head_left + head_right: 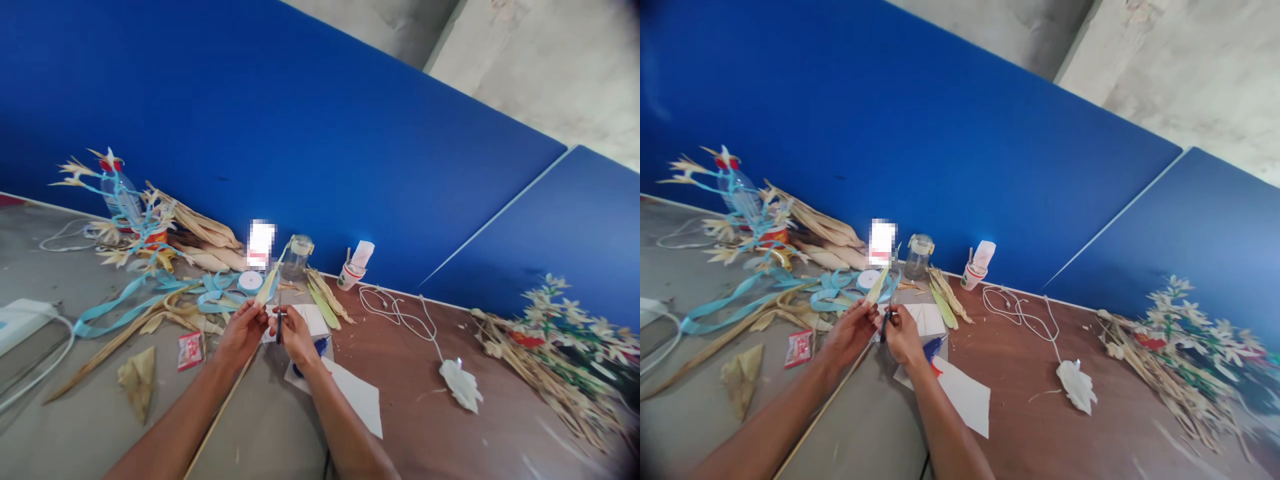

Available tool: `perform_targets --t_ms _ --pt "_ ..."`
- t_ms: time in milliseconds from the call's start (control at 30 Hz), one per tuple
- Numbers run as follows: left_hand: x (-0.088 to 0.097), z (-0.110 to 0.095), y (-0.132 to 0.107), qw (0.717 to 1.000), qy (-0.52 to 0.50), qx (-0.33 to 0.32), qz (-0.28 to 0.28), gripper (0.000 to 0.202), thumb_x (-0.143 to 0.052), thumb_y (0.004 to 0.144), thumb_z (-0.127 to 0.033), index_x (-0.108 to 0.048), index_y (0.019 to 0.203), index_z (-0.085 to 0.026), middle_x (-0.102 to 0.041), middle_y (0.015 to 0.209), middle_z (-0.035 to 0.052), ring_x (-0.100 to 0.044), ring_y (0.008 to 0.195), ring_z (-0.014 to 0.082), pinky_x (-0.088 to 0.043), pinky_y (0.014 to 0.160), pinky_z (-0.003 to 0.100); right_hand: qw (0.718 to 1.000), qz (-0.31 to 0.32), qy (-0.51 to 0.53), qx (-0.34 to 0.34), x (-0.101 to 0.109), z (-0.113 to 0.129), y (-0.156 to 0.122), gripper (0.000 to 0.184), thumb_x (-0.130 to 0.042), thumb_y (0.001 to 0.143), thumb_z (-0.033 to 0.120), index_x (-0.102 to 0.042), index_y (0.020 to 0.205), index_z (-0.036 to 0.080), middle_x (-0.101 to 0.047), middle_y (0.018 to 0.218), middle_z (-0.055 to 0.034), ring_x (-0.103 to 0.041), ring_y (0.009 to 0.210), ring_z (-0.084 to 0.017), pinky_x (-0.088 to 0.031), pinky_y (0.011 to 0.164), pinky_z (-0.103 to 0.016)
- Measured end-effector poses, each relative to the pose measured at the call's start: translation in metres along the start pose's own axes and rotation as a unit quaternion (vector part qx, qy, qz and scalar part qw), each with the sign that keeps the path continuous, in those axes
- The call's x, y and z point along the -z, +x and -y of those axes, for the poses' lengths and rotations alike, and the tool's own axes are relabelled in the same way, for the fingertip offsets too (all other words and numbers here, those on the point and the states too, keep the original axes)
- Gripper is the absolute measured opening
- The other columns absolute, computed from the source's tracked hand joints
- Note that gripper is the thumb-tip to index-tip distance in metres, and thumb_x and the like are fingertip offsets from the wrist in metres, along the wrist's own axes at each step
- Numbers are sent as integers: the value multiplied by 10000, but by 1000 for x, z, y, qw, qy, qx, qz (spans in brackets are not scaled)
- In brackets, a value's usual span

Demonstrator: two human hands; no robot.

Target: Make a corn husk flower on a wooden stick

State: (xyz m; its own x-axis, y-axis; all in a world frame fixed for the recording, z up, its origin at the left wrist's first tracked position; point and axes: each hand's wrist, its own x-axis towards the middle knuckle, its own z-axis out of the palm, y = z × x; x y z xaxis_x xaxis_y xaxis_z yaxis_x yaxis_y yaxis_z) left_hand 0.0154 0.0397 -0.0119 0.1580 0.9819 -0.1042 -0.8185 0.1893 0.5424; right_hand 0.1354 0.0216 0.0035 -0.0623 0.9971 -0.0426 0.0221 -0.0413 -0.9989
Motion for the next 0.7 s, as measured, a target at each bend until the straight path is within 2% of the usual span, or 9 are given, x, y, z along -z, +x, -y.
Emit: perform_targets --t_ms 100,300,700 --pt "0 -1 0 1000 -6 0 -1 185 -765 652 -164 -586 696 -141 -552 611 -23 -521 534 81 -467 495 189 995 12 -93 18 -1 -3 -3 309 -641 732 354 -576 987 192 -615 680 18 -547 613 -127 -401 559 -232" --pt "1 1 0 1000 -18 7 -20 242 -792 614 -156 -582 733 -144 -568 623 -34 -524 540 70 -463 520 179 968 -19 -242 64 -2 -3 -9 277 -606 788 330 -595 1039 216 -695 842 -33 -629 726 -164 -452 632 -251" --pt "2 3 1 999 -4 0 -39 265 -815 597 -178 -594 740 -147 -591 618 -42 -526 519 65 -451 519 180 938 -24 -331 95 -6 5 -17 284 -575 823 328 -584 1086 220 -711 888 -61 -672 828 -214 -461 719 -279"
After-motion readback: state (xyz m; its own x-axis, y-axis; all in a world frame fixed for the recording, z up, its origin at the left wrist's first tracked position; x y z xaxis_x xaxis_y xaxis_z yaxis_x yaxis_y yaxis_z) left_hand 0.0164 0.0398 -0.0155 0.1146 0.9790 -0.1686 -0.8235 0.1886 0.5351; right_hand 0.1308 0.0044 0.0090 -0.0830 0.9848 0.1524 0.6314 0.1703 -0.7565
